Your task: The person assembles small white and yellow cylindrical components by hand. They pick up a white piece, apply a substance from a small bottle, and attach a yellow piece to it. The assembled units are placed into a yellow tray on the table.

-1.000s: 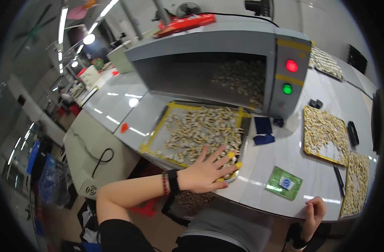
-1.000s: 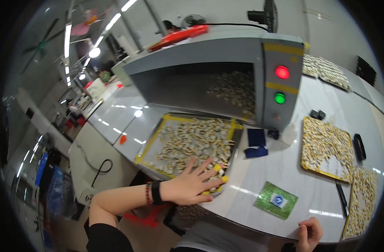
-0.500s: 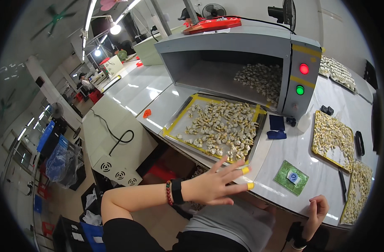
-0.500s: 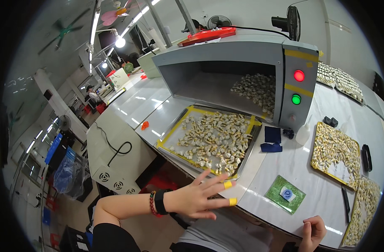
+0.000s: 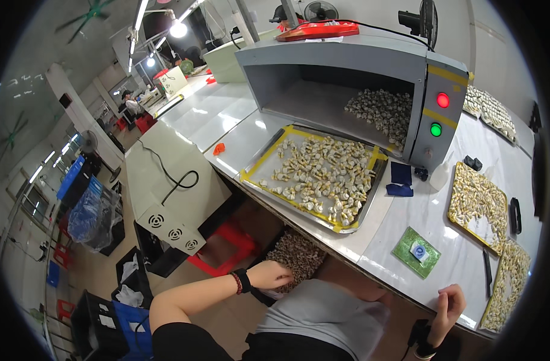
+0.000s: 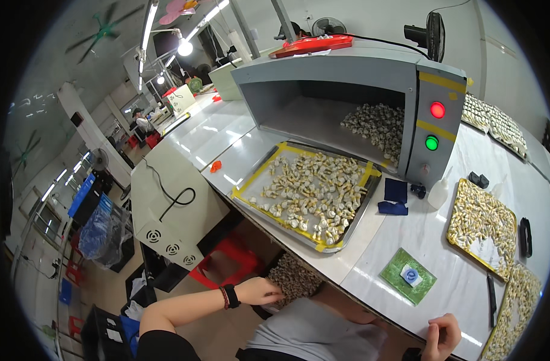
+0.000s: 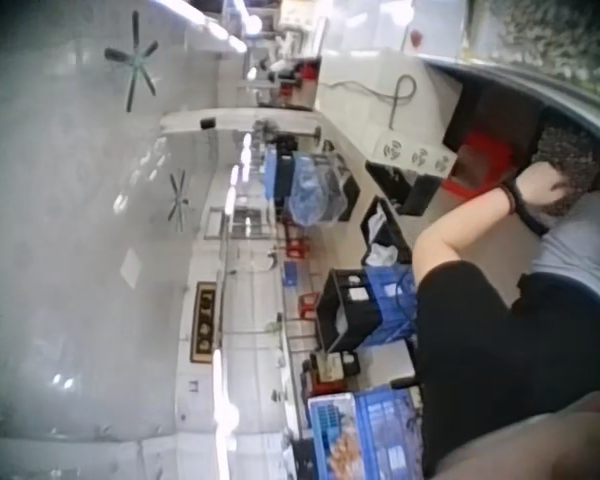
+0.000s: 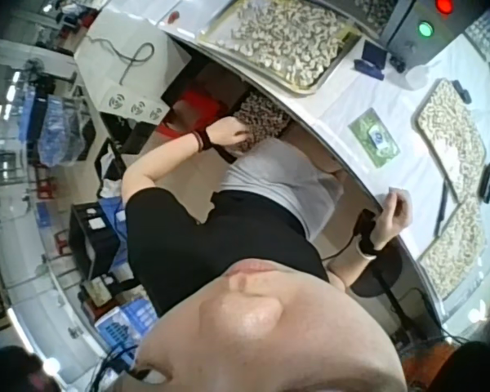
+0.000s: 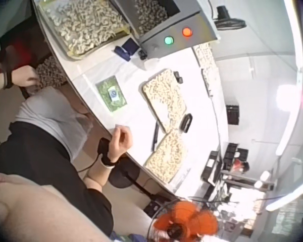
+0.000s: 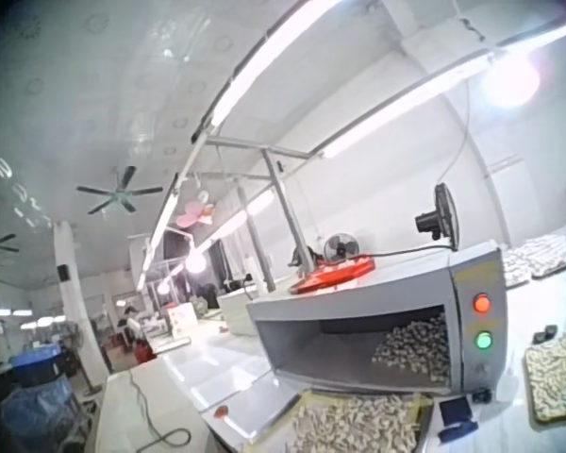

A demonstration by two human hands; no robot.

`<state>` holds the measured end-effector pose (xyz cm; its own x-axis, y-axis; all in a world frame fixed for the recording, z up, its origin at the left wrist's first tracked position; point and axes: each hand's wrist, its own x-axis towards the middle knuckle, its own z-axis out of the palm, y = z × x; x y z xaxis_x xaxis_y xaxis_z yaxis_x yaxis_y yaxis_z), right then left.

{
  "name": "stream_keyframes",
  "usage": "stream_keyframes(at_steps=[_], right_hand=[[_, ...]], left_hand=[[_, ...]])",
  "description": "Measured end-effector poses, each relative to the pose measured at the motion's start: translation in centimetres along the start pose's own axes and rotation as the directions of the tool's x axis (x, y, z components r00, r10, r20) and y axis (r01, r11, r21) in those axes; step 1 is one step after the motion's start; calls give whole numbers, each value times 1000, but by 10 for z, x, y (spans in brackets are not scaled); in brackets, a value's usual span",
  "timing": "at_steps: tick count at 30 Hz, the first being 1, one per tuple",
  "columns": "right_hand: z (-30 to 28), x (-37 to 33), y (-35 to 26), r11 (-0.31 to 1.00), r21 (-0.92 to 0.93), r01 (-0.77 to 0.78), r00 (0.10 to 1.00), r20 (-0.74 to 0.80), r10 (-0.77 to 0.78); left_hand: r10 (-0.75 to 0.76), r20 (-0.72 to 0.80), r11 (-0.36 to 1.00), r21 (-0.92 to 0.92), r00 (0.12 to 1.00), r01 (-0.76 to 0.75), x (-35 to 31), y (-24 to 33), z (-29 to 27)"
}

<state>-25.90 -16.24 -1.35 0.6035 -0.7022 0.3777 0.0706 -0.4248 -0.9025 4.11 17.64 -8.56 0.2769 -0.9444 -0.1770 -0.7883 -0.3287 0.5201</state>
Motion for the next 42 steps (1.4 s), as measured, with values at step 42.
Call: stream_keyframes(at_steps=[42], right_hand=[[96, -65, 214, 431, -139, -892, 384, 271, 883]], left_hand=[[-416, 512, 583, -484, 751, 653, 77, -154, 163]])
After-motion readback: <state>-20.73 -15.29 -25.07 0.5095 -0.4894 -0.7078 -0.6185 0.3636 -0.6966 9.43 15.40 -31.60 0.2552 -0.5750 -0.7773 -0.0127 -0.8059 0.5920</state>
